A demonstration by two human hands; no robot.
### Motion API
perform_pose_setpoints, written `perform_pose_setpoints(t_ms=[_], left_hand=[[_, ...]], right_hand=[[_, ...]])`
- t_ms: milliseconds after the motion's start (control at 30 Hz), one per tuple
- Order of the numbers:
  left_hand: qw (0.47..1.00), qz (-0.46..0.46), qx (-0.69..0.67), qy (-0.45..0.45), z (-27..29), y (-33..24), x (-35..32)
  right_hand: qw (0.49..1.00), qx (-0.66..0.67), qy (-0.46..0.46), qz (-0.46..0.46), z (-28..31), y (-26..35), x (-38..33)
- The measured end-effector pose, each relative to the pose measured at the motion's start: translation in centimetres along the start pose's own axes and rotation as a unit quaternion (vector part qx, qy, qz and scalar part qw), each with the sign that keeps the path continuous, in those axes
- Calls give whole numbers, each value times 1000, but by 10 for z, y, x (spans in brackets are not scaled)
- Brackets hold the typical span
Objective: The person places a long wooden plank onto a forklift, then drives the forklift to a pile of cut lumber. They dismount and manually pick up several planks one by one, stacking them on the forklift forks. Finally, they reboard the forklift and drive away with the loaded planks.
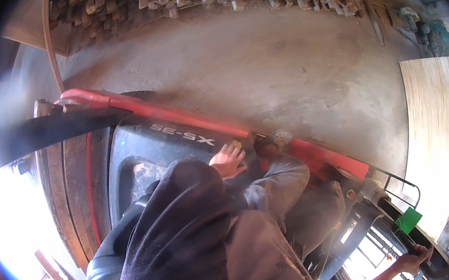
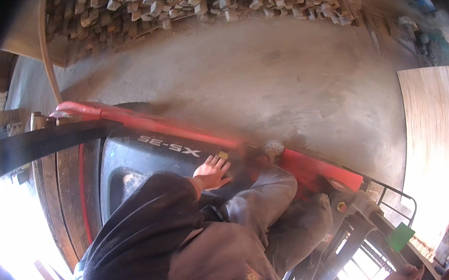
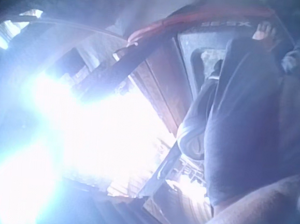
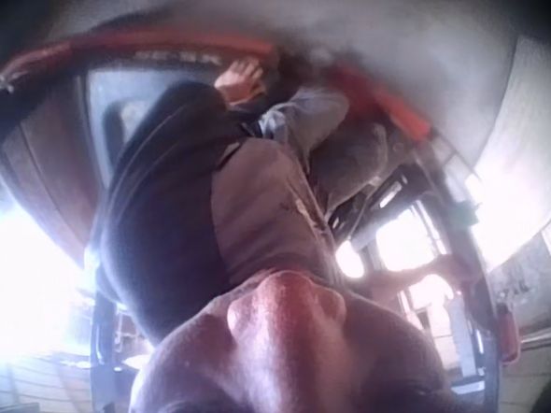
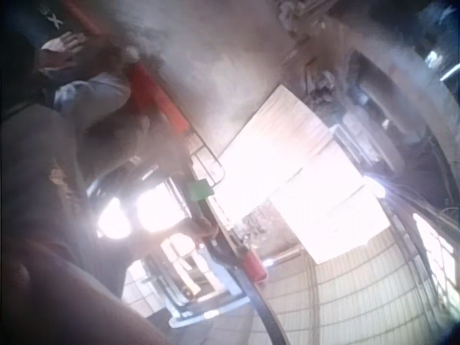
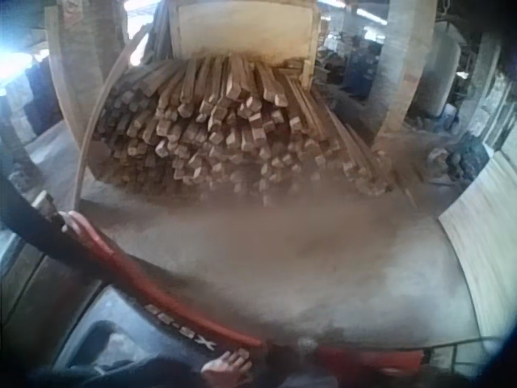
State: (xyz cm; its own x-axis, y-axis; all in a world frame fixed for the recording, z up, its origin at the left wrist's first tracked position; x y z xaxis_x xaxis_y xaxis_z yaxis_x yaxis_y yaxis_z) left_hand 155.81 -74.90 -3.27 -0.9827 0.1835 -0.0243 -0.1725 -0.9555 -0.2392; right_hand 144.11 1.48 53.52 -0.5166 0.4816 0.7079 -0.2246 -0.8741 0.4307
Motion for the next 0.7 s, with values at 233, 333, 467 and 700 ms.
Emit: perform_pose_setpoints(t_ms=[233, 333, 467, 700], left_hand=[[1000, 3, 10, 30, -4, -2, 11], [998, -8, 36, 55, -7, -1, 18], [995, -22, 73, 68, -8, -2, 22], [988, 120, 3, 98, -22, 18, 38]], right_hand=[[999, -45, -12, 20, -1, 7, -6], [997, -57, 1, 53, -42, 30, -32], [997, -24, 20, 69, -153, 59, -79], [996, 8, 76, 56, -311, 78, -120]])
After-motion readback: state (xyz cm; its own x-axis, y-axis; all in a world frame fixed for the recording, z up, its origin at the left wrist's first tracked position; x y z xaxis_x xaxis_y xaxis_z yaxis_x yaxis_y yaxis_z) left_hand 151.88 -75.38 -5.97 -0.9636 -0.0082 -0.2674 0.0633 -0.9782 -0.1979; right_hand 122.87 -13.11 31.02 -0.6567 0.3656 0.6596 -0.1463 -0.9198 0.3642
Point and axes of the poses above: each hand's wrist, its own x-axis towards the middle knuckle, its own z-axis out of the back of the hand, y = z × x, the point moved 10 cm from there along x, towards the middle knuckle, and after that the axes turned 13 degrees about x, right-handed, at the moved point
